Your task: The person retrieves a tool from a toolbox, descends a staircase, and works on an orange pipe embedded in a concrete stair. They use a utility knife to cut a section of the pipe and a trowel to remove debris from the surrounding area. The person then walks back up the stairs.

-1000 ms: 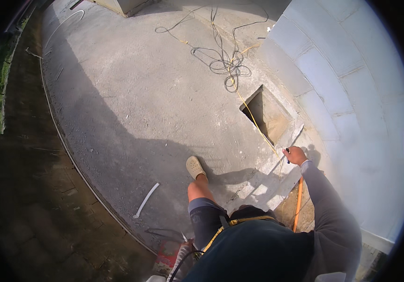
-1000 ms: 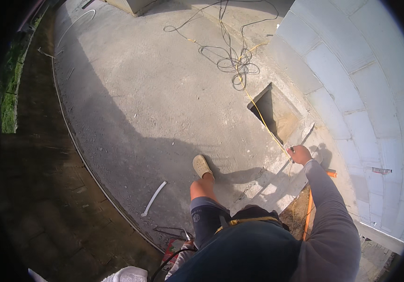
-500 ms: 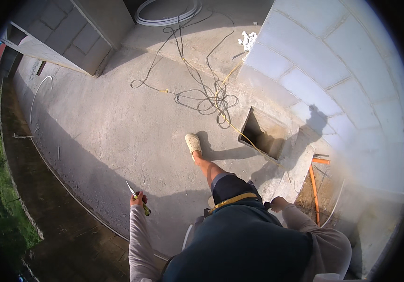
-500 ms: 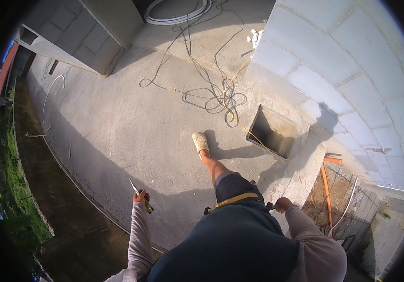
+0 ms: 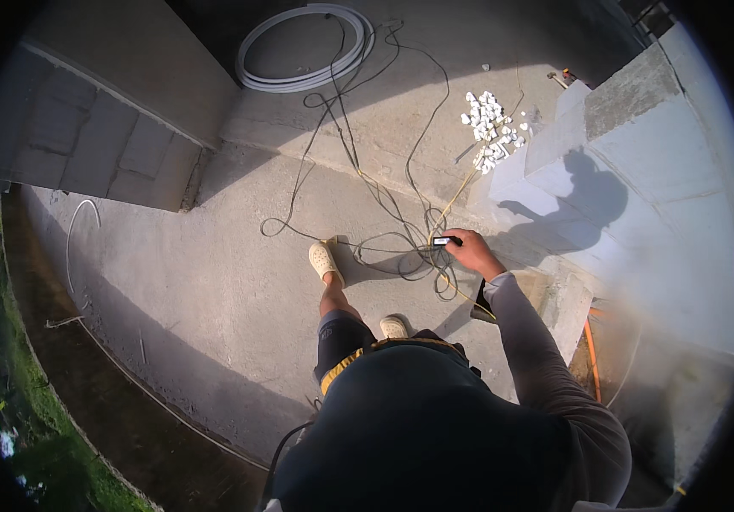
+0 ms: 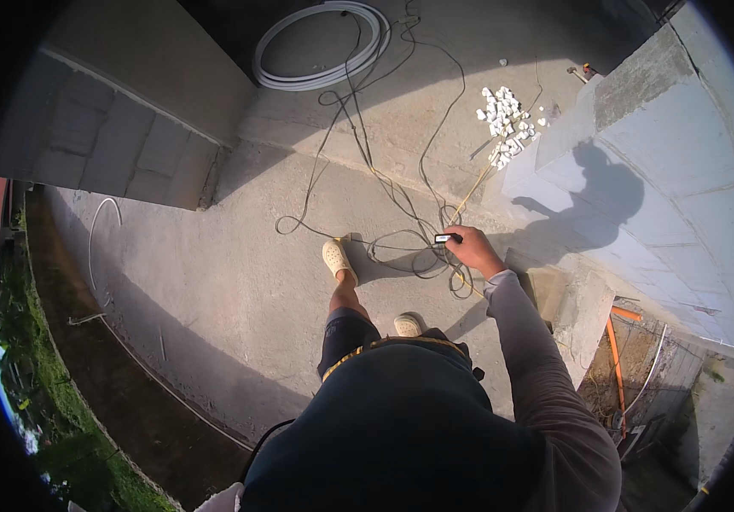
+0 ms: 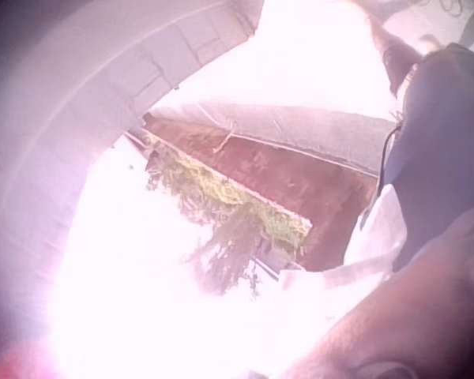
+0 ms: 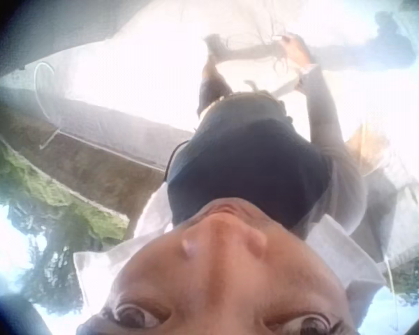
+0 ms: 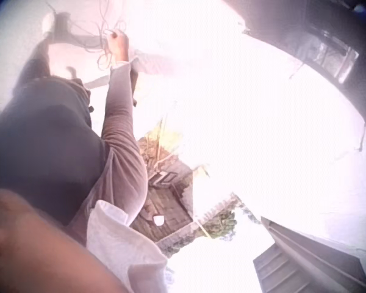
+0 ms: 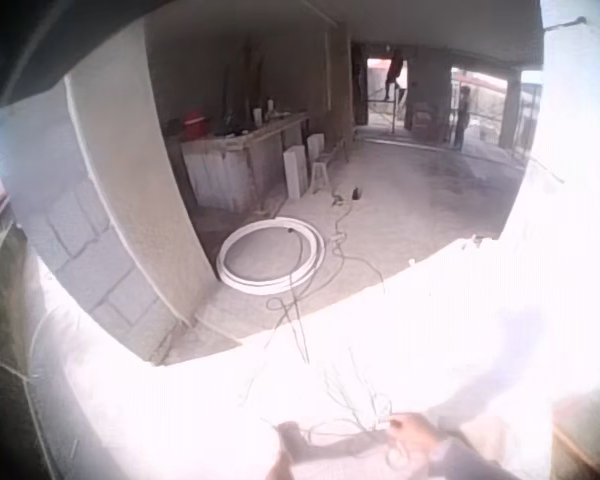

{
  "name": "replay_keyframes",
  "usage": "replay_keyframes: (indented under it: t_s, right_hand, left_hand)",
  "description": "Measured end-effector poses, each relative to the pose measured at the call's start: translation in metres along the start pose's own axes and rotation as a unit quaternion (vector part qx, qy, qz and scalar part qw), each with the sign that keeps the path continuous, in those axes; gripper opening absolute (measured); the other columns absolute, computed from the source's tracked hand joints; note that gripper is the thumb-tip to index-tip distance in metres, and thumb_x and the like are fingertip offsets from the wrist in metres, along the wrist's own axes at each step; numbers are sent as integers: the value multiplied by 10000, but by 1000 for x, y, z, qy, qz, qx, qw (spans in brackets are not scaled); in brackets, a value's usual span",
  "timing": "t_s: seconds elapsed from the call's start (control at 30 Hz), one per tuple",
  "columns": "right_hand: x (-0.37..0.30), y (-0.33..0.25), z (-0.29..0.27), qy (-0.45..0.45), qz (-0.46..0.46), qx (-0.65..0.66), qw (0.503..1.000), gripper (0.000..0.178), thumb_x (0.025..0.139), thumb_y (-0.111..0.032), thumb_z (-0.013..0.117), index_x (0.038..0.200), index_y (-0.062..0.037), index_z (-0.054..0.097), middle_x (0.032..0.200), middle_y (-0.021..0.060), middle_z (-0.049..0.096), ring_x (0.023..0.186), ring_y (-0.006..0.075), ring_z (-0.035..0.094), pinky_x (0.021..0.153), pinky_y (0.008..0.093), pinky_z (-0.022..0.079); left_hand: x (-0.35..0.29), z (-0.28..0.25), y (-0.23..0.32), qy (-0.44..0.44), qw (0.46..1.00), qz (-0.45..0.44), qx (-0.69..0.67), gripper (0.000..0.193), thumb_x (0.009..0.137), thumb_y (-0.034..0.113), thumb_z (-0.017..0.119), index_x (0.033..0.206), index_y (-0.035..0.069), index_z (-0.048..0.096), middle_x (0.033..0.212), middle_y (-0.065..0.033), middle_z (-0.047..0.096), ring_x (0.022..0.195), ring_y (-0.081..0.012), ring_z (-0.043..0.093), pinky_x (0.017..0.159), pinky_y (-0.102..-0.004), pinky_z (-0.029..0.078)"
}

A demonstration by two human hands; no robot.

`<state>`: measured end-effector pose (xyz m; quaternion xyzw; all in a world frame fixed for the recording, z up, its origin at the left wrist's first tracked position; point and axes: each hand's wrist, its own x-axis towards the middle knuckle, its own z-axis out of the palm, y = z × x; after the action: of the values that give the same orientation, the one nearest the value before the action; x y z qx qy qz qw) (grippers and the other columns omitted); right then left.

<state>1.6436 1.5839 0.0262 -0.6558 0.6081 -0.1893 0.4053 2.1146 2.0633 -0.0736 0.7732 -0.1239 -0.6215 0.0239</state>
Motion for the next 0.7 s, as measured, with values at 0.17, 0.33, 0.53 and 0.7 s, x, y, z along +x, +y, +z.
replay_keyframes:
  t_s: [0.17, 0.33, 0.53, 0.7]
  right_hand:
    - [121, 28, 19, -11, 137, 15, 990, 249, 875, -217, 687, 1060, -63, 752, 847, 113, 735, 710, 243, 685, 680, 352, 546]
    - [72, 95, 24, -376, 87, -227, 894, 246, 891, -279, 711, 1015, -72, 761, 810, 76, 721, 623, 197, 689, 594, 330, 594]
    - [201, 9, 63, -180, 397, 78, 896, 146, 883, -145, 620, 892, -34, 715, 707, 94, 689, 568, 207, 676, 556, 382, 590]
    - [428, -43, 24, -183, 473, 40, 861, 160, 805, -163, 724, 792, -4, 739, 701, 125, 693, 542, 258, 669, 505, 386, 556]
  left_hand:
    - [106, -102, 162, -47, 998, -15, 38, 265, 989, 334, 593, 1081, 99, 675, 727, -75, 660, 605, -227, 632, 563, -406, 516]
    - [183, -223, 504, 13, 993, -1, -115, 103, 943, 163, 607, 872, 90, 595, 633, -25, 561, 474, -136, 505, 398, -294, 373]
    - [209, -416, 847, 98, 976, 170, -92, 267, 945, 300, 707, 874, 87, 561, 685, -46, 601, 517, -143, 541, 446, -309, 429]
    - [199, -444, 1048, 85, 967, 236, 32, 379, 903, 416, 713, 831, 61, 604, 682, -59, 630, 533, -148, 571, 490, -327, 481]
